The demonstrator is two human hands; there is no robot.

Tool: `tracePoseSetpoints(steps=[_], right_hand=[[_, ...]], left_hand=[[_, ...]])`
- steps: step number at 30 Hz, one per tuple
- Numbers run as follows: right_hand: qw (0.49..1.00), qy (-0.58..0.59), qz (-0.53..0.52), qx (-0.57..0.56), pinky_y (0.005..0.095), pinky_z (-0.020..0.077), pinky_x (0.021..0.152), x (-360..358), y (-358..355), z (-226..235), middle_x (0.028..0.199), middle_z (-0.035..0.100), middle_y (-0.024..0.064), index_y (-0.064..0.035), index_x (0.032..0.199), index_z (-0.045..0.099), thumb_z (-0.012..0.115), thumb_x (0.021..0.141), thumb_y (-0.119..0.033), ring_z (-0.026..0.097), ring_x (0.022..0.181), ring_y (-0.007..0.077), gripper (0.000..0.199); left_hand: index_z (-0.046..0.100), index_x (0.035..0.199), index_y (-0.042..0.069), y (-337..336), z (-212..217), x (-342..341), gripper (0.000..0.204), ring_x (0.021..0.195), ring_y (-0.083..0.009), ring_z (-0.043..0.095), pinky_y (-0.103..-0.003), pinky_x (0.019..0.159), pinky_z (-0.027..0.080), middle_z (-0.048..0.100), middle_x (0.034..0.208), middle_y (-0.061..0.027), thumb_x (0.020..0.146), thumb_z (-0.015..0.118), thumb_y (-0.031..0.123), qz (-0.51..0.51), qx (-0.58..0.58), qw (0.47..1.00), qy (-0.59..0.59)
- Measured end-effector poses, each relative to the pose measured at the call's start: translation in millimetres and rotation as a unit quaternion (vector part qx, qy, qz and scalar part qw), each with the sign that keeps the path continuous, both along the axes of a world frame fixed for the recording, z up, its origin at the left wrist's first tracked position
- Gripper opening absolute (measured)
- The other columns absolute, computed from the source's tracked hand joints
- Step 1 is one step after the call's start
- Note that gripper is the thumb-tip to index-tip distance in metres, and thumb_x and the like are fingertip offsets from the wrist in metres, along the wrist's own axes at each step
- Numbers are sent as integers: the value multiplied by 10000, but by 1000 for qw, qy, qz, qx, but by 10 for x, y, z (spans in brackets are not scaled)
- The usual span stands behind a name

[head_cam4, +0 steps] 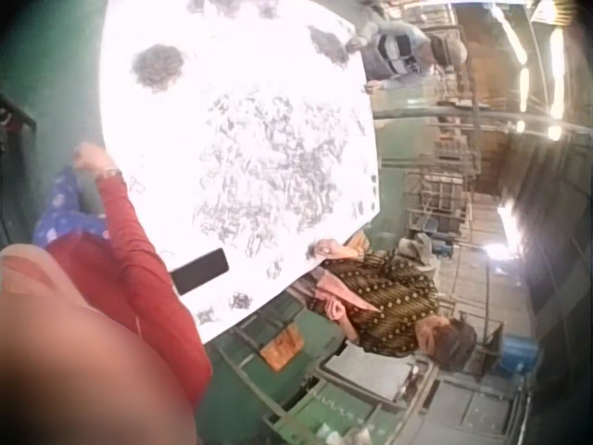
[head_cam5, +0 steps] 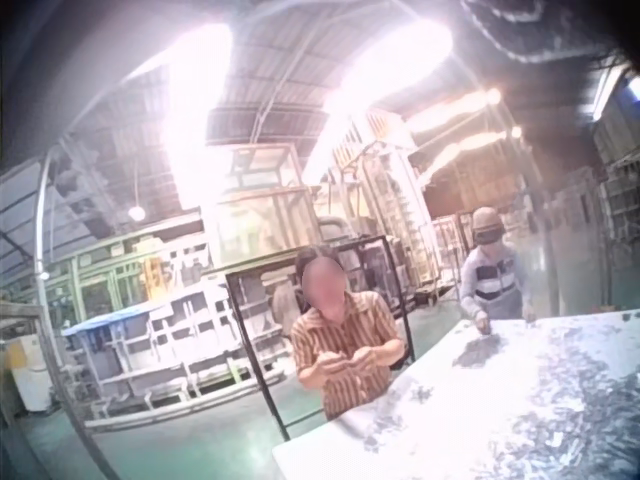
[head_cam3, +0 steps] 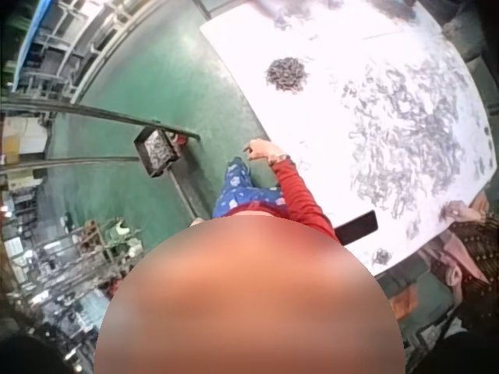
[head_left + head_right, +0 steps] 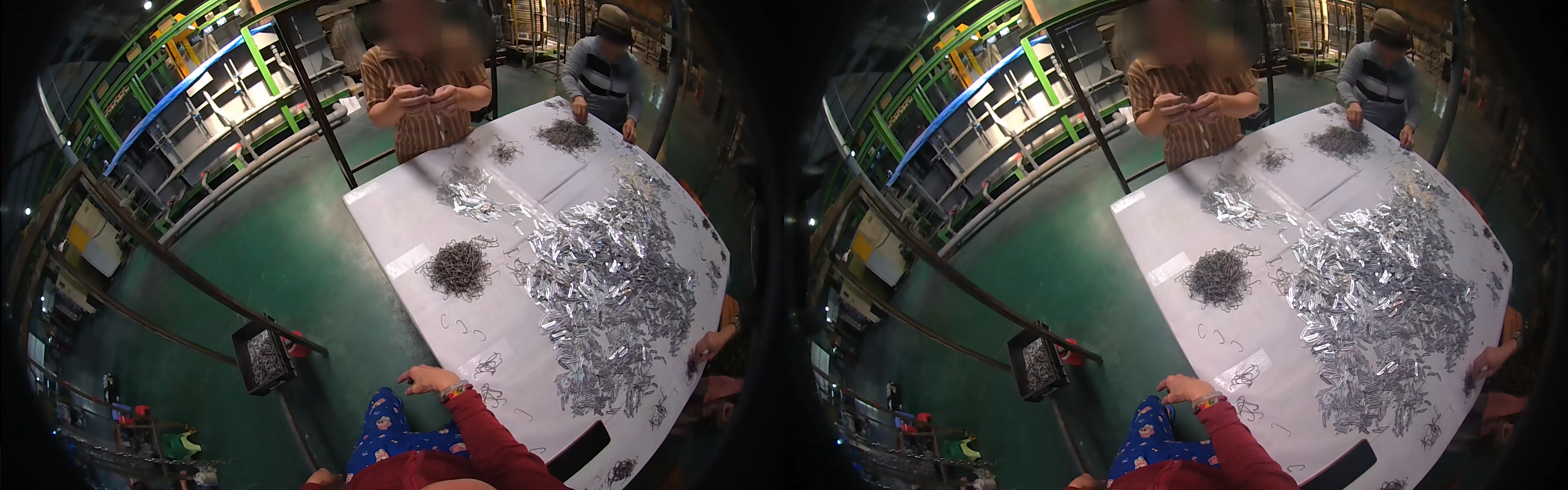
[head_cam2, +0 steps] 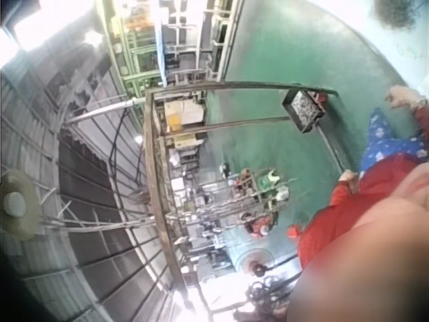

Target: The person sits at a white table and repeatedly picks up small metal hooks and flat metal pieces, then links them together by hand. They place the assembled chains onto a hanging rack above the table. Other workers are visible at the same table performing similar assembly.

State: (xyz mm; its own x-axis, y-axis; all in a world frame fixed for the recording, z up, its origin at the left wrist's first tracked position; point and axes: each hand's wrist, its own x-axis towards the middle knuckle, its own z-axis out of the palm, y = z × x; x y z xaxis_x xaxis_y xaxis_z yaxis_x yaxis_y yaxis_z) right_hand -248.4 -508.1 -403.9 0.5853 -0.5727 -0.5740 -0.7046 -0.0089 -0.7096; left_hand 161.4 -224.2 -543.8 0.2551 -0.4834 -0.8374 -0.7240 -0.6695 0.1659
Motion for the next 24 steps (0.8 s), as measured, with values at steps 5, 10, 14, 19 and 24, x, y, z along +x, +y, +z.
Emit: tracePoseSetpoints(steps=[5, 10, 14, 19, 24], right_hand=[[1000, -11, -11, -19, 438, 417, 974, -18, 58, 102, 1263, 543, 140, -207, 1275, 533, 683, 778, -289, 508, 1174, 323, 525], [1000, -8, -8, -11, 433, 422, 968, -19, 48, 86, 1257, 547, 140, -199, 1267, 542, 692, 771, -279, 511, 1173, 319, 525], [1000, -22, 10, 13, 419, 427, 963, -2, -12, -7, 1254, 551, 141, -197, 1265, 548, 698, 762, -280, 514, 1169, 316, 532], [999, -36, 28, 10, 407, 427, 963, -5, -73, -115, 1237, 568, 154, -172, 1262, 554, 702, 750, -280, 527, 1156, 320, 545], [998, -43, 30, 38, 391, 424, 966, -33, -123, -114, 1223, 582, 167, -144, 1255, 561, 707, 743, -267, 535, 1153, 315, 547]], left_hand=[[669, 761, -55, -112, -217, -58, 278, 562, -195, 562, -414, 459, 419, 627, 655, -135, 839, 646, 211, 92, -83, 991, 56], [663, 819, -68, -6, -268, 64, 261, 580, -216, 590, -419, 479, 442, 639, 661, -144, 835, 651, 192, 45, -39, 998, -15], [665, 791, -68, 145, -433, 236, 281, 592, -226, 611, -412, 490, 454, 640, 661, -144, 829, 656, 210, 36, -41, 998, -25], [666, 790, -68, 242, -573, 351, 283, 595, -229, 617, -410, 493, 457, 641, 663, -144, 827, 658, 213, 39, -25, 998, -49], [666, 789, -67, 243, -539, 332, 285, 599, -232, 622, -407, 496, 461, 642, 666, -144, 825, 661, 216, 36, -30, 997, -55]])
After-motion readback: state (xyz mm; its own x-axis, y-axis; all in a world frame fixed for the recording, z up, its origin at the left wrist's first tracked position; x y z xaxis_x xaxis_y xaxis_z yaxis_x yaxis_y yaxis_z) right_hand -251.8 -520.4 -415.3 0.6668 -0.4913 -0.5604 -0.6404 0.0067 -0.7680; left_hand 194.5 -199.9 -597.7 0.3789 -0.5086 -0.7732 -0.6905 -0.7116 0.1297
